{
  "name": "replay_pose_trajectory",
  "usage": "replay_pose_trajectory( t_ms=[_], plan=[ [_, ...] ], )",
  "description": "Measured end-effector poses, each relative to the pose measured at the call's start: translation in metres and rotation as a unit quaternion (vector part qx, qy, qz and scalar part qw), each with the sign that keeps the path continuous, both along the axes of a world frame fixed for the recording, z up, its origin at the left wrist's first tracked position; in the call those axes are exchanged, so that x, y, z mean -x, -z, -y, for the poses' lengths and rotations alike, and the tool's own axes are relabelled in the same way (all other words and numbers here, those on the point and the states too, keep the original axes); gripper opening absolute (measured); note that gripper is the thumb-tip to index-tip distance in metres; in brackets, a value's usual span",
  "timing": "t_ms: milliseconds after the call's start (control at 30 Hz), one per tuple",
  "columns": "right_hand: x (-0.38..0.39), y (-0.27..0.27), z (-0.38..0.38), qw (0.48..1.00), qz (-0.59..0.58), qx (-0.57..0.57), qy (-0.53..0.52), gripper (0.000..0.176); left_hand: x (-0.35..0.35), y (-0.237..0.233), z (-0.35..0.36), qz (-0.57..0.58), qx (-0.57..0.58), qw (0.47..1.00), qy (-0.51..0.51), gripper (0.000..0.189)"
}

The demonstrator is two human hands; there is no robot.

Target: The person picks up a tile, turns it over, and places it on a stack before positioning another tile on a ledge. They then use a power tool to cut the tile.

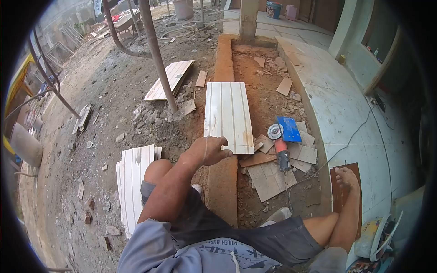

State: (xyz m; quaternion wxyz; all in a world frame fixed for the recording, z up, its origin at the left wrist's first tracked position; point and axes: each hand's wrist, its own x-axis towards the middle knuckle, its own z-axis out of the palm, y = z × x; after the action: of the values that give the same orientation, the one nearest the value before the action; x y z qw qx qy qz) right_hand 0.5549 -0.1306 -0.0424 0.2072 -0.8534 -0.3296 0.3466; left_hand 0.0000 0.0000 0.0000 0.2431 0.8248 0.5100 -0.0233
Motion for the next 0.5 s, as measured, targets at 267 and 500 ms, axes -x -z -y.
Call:
replay_pose_trajectory(
  t_ms=[267,500],
  plan=[
    [0.005,0.012,0.0,0.999,-0.032,0.004,0.015,0.036,0.005,0.002,-0.003,-0.005,-0.012,1.0,0.006,0.05],
    [0.003,0.006,0.002,0.999,-0.03,0.005,0.021,0.035,0.001,0.001,-0.001,-0.004,-0.009,1.0,0.003,0.05]
  ],
)
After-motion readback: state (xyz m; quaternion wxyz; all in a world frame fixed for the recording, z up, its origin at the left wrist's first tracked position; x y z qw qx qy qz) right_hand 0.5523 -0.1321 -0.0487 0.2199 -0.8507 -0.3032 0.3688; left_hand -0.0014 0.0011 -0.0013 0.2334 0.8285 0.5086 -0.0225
